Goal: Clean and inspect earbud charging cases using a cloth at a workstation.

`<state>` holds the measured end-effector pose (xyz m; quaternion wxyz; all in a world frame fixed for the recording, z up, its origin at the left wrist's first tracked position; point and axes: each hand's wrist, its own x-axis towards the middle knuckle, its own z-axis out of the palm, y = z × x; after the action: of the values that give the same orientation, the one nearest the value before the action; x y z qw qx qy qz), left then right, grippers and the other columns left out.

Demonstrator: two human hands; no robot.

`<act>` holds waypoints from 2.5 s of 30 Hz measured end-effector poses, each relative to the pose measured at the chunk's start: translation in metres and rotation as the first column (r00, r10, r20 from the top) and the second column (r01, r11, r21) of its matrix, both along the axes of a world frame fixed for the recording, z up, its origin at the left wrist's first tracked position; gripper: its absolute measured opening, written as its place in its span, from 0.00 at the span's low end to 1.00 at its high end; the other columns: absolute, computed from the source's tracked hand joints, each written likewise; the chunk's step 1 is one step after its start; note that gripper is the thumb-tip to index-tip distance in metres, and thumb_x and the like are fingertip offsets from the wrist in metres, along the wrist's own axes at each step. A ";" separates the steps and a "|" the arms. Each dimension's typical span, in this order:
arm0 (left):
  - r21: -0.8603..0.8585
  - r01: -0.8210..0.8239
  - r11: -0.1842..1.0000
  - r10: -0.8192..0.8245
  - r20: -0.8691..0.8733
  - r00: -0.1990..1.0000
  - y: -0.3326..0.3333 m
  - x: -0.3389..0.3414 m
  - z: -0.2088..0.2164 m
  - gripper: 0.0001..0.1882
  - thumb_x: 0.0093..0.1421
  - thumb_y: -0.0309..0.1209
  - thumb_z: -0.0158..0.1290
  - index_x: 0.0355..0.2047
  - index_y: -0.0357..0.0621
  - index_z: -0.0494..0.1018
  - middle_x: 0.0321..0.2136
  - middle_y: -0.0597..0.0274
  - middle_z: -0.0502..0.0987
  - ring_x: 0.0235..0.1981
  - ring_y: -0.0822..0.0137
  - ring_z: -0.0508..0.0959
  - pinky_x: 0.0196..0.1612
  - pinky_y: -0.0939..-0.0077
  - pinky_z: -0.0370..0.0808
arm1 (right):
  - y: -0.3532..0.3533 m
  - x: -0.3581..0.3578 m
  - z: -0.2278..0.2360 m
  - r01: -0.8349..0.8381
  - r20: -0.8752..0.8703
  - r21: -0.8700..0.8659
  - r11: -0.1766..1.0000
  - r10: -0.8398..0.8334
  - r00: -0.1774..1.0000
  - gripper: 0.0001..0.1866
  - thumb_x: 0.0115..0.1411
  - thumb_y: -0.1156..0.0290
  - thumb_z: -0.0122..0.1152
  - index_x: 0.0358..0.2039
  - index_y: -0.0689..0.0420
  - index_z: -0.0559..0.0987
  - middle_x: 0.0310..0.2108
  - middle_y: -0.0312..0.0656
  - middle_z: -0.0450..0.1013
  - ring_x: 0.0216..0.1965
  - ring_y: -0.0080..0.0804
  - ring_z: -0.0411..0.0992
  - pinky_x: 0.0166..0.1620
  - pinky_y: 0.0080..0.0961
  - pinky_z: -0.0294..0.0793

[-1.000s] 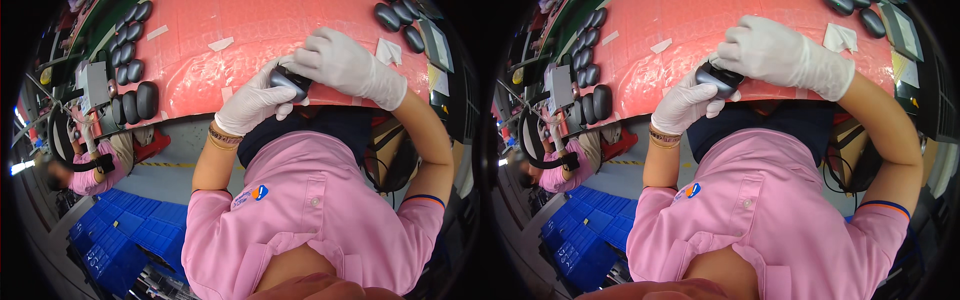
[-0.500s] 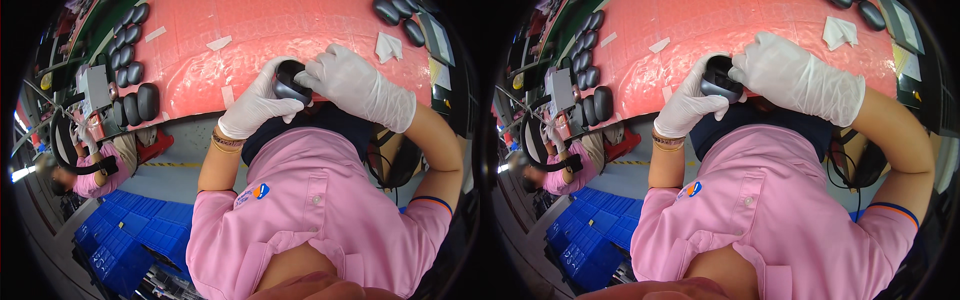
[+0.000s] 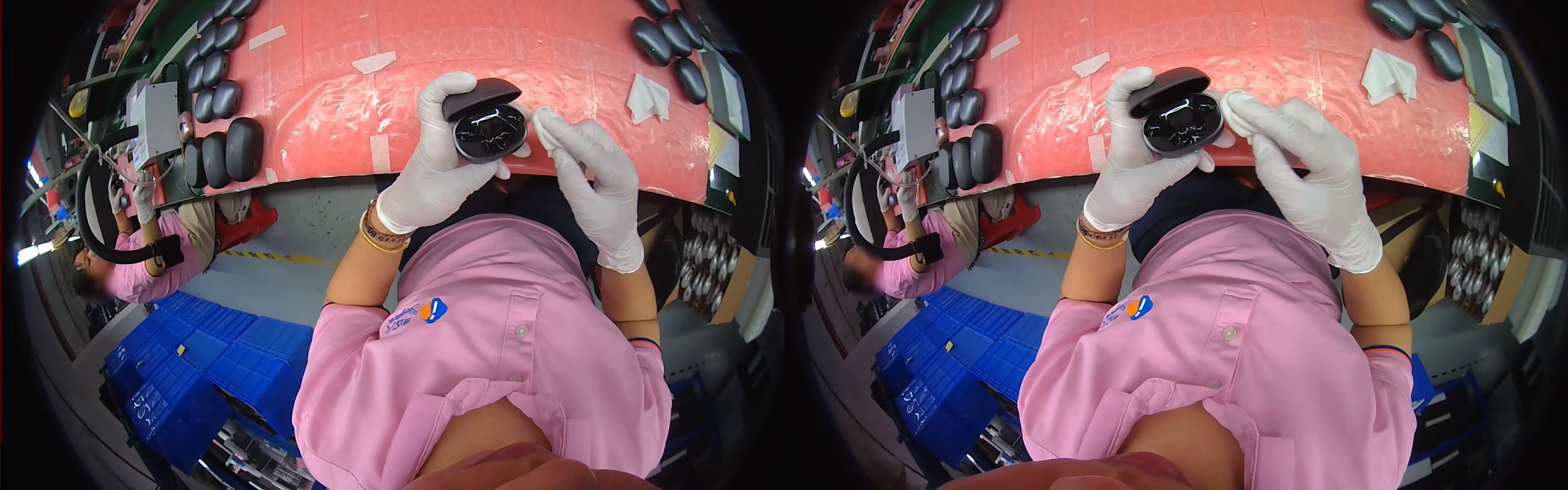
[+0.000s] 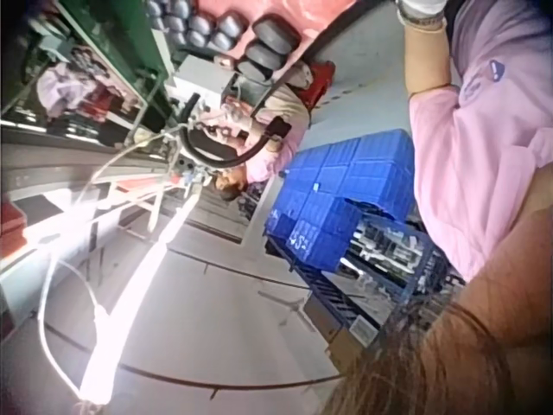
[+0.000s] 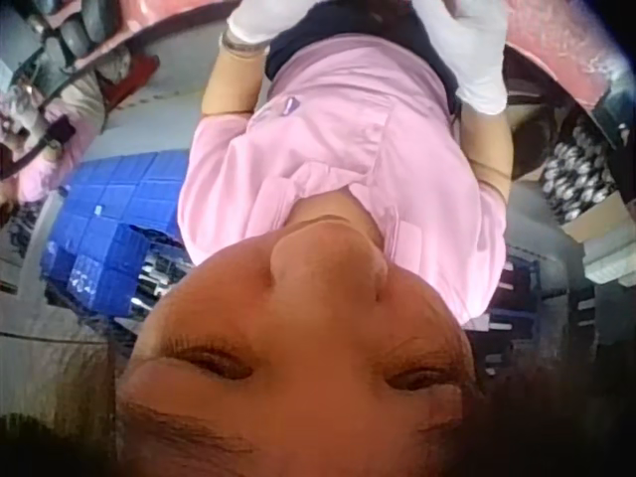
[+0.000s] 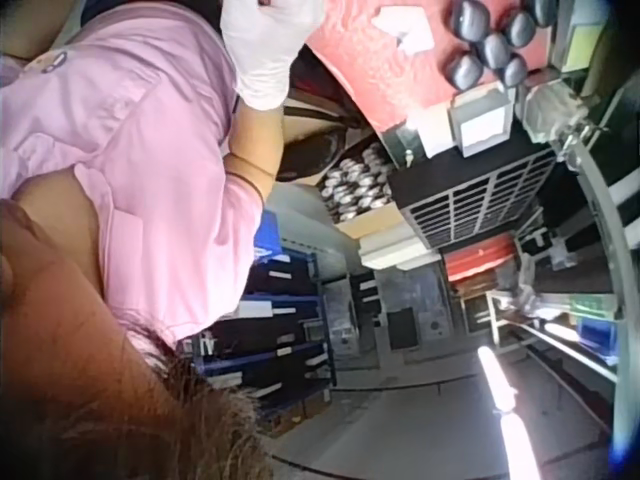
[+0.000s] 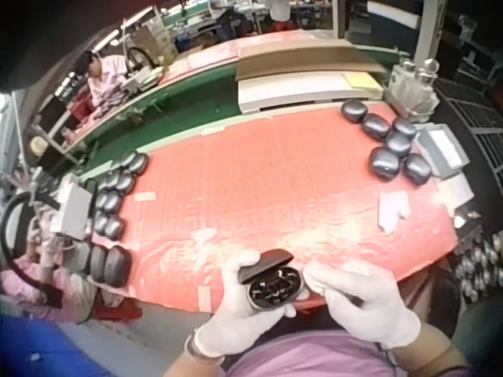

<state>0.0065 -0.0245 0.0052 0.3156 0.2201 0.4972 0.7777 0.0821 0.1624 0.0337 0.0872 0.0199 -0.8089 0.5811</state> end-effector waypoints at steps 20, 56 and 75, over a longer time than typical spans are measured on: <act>-0.170 -0.012 0.985 -0.032 -0.256 0.966 0.004 0.001 -0.013 0.39 0.51 0.06 0.44 0.57 0.50 0.40 0.50 0.55 0.61 0.49 0.67 0.68 0.51 0.74 0.70 | -0.025 -0.014 0.009 0.064 -0.141 0.904 0.422 0.154 0.978 0.25 0.44 0.75 0.60 0.47 0.56 0.74 0.28 0.36 0.64 0.30 0.31 0.66 0.38 0.30 0.64; -0.100 -0.087 0.991 0.023 -0.516 0.856 0.005 0.013 -0.031 0.36 0.44 0.03 0.31 0.54 0.45 0.50 0.44 0.53 0.66 0.46 0.66 0.72 0.51 0.72 0.69 | -0.002 -0.006 0.007 -0.080 0.144 0.277 0.957 0.041 0.989 0.13 0.49 0.86 0.50 0.34 0.62 0.78 0.23 0.38 0.67 0.25 0.25 0.66 0.29 0.19 0.62; -0.211 -0.064 0.975 0.060 -0.025 0.998 0.000 0.006 -0.009 0.46 0.44 0.06 0.38 0.61 0.50 0.36 0.55 0.51 0.56 0.55 0.62 0.65 0.55 0.66 0.68 | -0.039 -0.003 -0.002 0.106 -0.145 0.782 0.614 0.014 0.989 0.30 0.43 0.82 0.59 0.51 0.51 0.74 0.24 0.34 0.61 0.26 0.29 0.63 0.33 0.28 0.58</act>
<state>0.0124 -0.0241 -0.0035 0.3083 0.1769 0.5866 0.7278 0.0795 0.1232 0.0321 0.1395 0.0751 -0.9740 0.1620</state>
